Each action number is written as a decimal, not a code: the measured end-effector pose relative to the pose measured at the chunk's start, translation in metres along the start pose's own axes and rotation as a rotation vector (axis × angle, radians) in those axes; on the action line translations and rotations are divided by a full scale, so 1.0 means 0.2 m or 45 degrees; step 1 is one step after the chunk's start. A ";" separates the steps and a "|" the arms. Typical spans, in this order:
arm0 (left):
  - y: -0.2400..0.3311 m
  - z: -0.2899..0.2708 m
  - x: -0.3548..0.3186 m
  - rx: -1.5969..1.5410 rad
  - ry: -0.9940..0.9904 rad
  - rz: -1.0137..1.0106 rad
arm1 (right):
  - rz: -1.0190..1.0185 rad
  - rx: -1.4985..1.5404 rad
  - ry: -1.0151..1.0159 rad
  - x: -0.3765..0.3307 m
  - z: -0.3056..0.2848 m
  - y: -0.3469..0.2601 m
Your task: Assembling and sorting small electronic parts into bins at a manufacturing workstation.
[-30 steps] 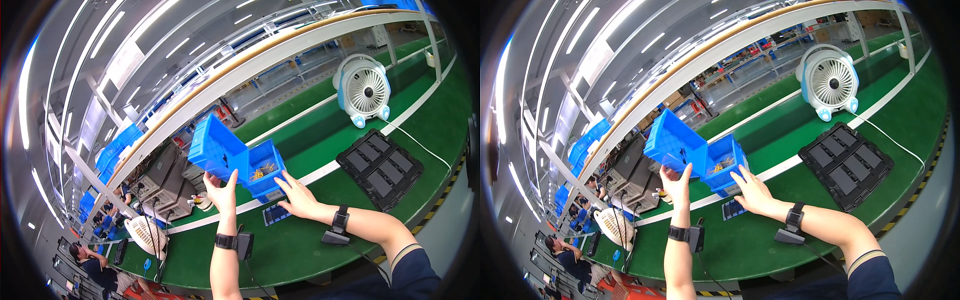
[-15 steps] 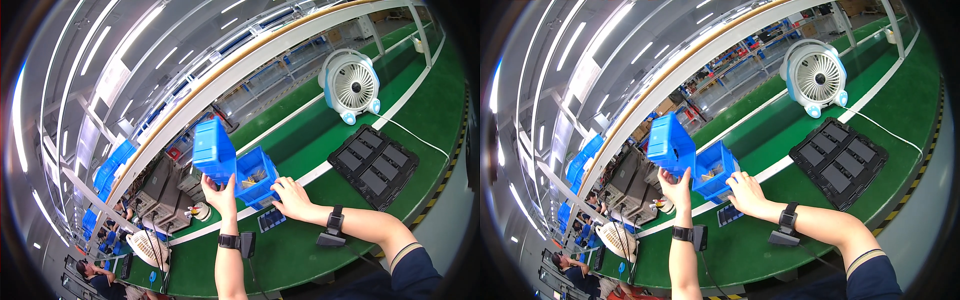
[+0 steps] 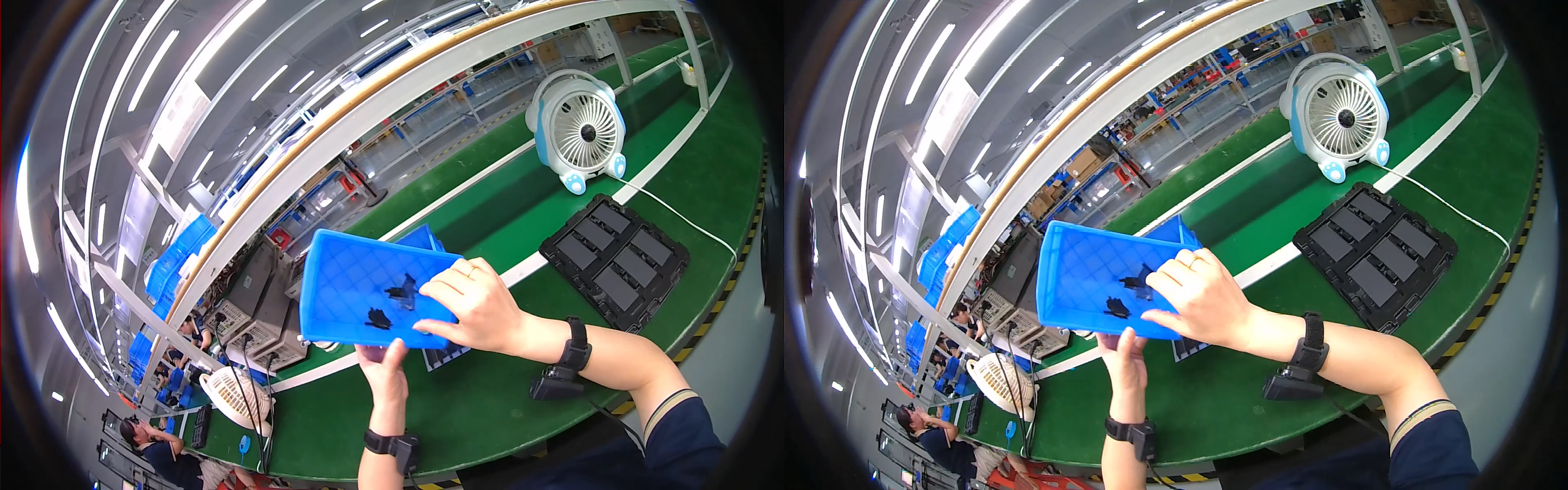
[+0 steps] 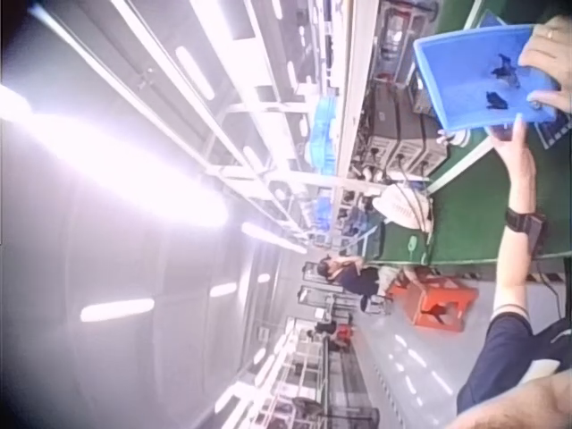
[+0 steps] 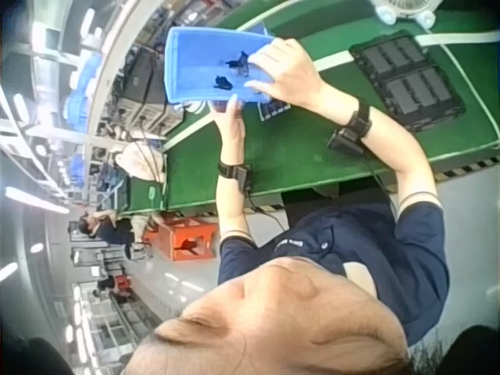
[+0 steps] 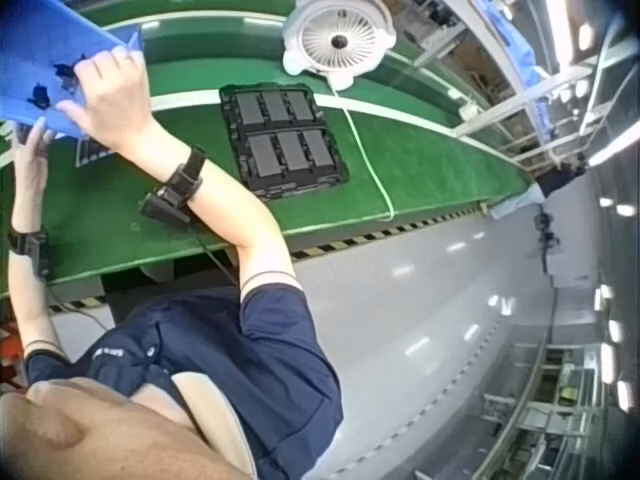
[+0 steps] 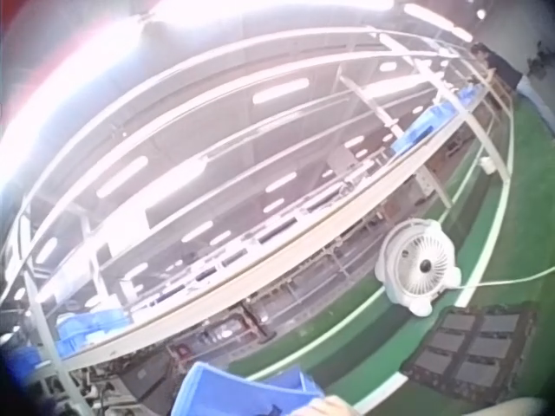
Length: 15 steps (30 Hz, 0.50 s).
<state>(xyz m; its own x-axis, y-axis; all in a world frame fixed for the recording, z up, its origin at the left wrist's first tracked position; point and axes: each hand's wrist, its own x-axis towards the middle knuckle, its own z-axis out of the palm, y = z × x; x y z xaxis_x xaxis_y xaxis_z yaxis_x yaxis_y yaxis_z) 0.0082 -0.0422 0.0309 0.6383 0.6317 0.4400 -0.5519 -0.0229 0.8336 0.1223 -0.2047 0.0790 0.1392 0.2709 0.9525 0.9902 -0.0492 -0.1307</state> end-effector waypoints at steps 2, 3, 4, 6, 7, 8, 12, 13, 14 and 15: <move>-0.06 -0.01 -0.06 0.037 0.008 0.001 | 0.035 -0.065 -0.079 -0.03 0.03 -0.01; -0.05 0.02 -0.10 0.039 0.011 -0.008 | 0.072 -0.128 -0.157 -0.04 0.05 -0.01; -0.04 0.05 -0.13 0.019 -0.003 -0.032 | 0.071 -0.156 -0.158 -0.05 0.06 -0.01; -0.06 0.05 -0.14 0.047 -0.023 -0.021 | 0.090 -0.183 -0.187 -0.08 0.10 0.02; -0.06 0.05 -0.15 0.078 -0.049 -0.001 | 0.106 -0.209 -0.205 -0.09 0.12 0.03; -0.05 0.06 -0.16 0.089 -0.061 -0.005 | 0.112 -0.103 -0.165 -0.10 0.14 0.04; -0.07 0.01 -0.15 0.088 0.006 -0.110 | 0.363 0.196 -0.128 -0.08 0.10 0.06; -0.08 0.00 -0.14 0.095 0.006 -0.083 | 0.363 0.199 -0.132 -0.08 0.10 0.05; -0.08 -0.01 -0.15 0.102 0.005 -0.055 | 0.319 0.237 -0.079 -0.08 0.10 0.04; -0.08 0.00 -0.15 0.101 0.007 -0.056 | 0.276 0.272 -0.027 -0.08 0.11 0.04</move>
<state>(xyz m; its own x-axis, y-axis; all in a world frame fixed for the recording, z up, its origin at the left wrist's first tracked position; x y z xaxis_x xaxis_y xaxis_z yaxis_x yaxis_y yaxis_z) -0.0032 -0.0603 0.0044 0.6575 0.6379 0.4008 -0.4791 -0.0566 0.8759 0.1284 -0.1889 0.0568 0.3456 0.2960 0.8905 0.9170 0.0948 -0.3874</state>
